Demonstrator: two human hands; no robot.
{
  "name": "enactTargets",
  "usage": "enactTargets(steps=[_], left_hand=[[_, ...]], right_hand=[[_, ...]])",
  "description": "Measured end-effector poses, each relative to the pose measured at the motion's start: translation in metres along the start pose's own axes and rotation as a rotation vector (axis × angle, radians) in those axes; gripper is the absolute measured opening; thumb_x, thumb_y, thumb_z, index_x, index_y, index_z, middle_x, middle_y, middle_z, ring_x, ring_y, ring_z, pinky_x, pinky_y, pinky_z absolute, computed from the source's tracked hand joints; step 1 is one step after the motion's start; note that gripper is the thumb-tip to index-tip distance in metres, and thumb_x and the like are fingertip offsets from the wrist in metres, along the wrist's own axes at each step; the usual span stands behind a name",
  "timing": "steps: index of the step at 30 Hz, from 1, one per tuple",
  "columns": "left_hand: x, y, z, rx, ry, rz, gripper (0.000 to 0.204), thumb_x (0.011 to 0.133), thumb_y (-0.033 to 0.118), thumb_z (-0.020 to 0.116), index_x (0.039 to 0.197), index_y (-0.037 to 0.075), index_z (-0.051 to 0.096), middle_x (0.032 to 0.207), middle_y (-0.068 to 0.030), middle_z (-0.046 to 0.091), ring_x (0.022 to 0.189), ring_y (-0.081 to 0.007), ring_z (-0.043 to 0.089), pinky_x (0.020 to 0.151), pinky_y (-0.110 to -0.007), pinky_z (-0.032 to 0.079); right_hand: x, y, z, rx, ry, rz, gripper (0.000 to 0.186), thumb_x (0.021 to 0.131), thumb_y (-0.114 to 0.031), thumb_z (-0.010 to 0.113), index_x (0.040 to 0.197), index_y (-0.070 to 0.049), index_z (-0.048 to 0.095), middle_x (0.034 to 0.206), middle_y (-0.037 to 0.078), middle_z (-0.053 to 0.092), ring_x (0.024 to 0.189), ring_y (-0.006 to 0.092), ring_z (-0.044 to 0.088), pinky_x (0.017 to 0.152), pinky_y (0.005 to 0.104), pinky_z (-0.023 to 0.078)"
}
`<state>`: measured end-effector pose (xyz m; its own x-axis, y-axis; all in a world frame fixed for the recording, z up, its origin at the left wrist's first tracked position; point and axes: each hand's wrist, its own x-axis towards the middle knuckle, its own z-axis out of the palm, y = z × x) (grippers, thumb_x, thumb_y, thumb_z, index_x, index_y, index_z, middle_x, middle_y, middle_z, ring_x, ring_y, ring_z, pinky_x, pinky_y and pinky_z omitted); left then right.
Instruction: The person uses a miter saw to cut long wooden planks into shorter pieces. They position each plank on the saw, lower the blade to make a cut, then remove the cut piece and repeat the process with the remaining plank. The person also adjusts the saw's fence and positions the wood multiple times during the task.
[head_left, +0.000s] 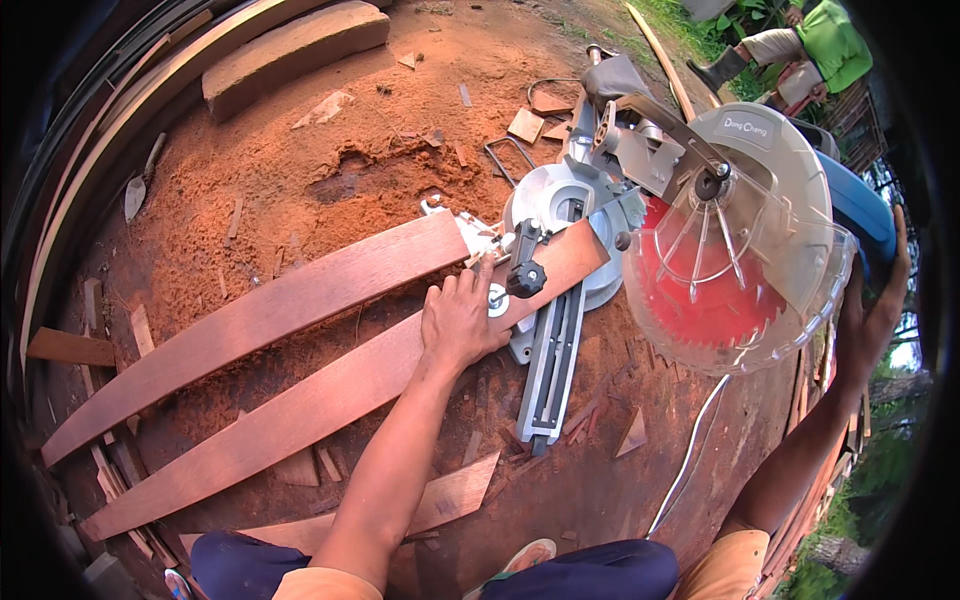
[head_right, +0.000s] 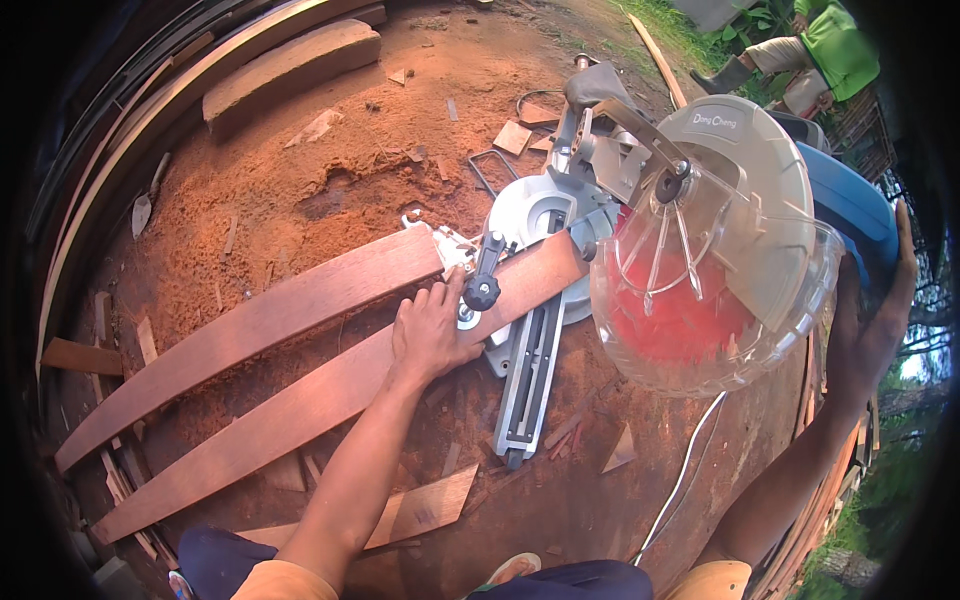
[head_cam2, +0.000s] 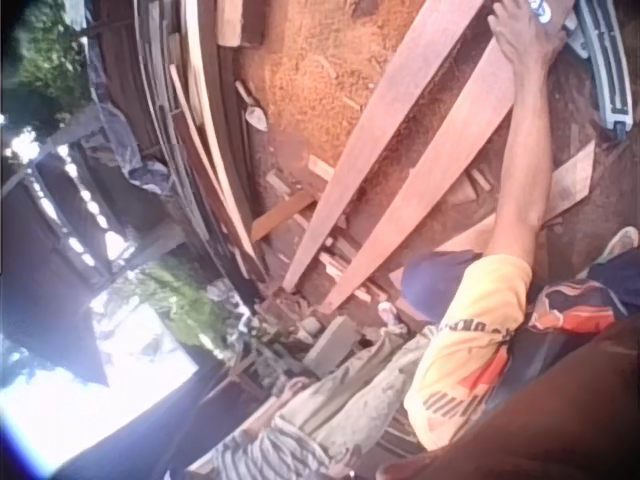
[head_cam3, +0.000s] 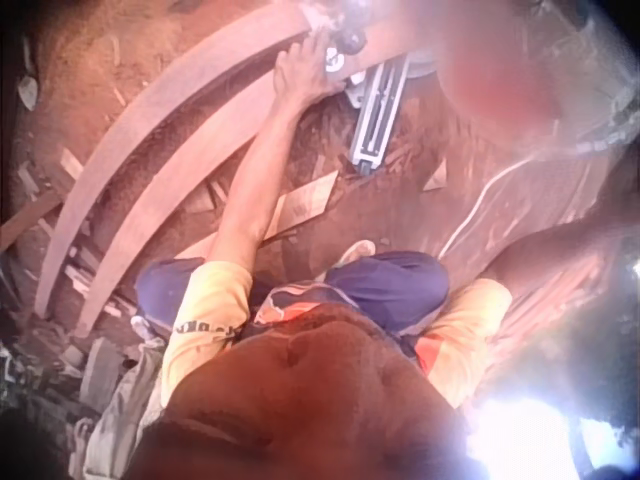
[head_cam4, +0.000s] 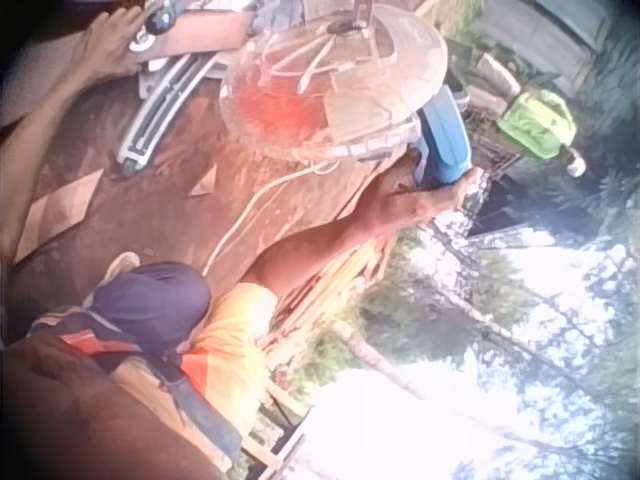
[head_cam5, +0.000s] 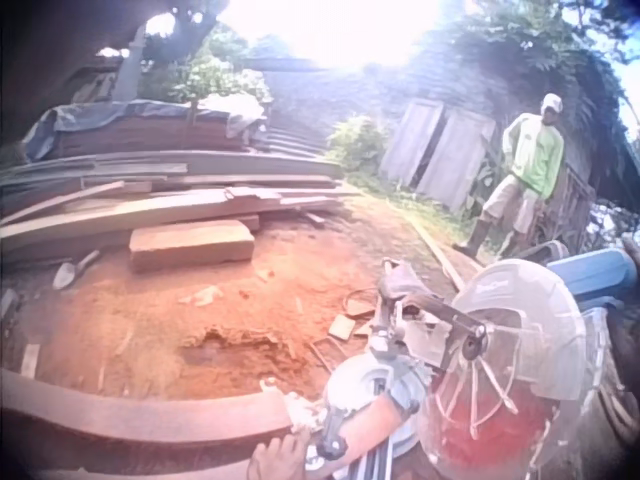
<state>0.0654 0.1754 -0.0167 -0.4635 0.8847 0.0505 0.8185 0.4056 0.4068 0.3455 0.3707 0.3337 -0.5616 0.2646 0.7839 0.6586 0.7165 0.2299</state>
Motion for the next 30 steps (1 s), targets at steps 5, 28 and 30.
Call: enactTargets(steps=[5,28,30], left_hand=[[-0.003,-0.010,-0.002,-0.028,0.016,-0.031,0.116,0.060,0.046,0.091,0.158,0.009,0.041,0.112,-0.0084,0.061,0.101,-0.0254,0.061,0.085,-0.040,0.047],[-0.005,-0.009,-0.001,-0.063,0.009,-0.015,0.120,0.060,0.046,0.092,0.158,0.005,0.039,0.124,-0.0139,0.065,0.111,-0.0310,0.065,0.093,-0.042,0.050],[-0.001,-0.007,0.002,-0.080,0.021,-0.009,0.120,0.059,0.050,0.092,0.157,0.005,0.040,0.129,-0.0149,0.065,0.114,-0.0322,0.064,0.094,-0.043,0.050]], right_hand=[[-0.106,-0.017,0.013,0.404,0.256,0.318,0.046,0.112,-0.015,0.045,0.155,-0.001,0.042,0.159,0.016,0.047,0.147,0.0279,0.043,0.121,0.0425,0.037],[-0.126,-0.237,0.098,0.712,-0.686,0.125,0.043,0.092,-0.010,0.073,0.133,-0.003,0.065,0.118,0.015,0.068,0.093,0.0321,0.071,0.080,0.0422,0.058],[-0.092,-0.254,0.098,0.611,-0.538,-0.031,0.039,0.089,-0.012,0.074,0.127,-0.006,0.070,0.128,0.017,0.064,0.099,0.0364,0.071,0.087,0.0469,0.058]])
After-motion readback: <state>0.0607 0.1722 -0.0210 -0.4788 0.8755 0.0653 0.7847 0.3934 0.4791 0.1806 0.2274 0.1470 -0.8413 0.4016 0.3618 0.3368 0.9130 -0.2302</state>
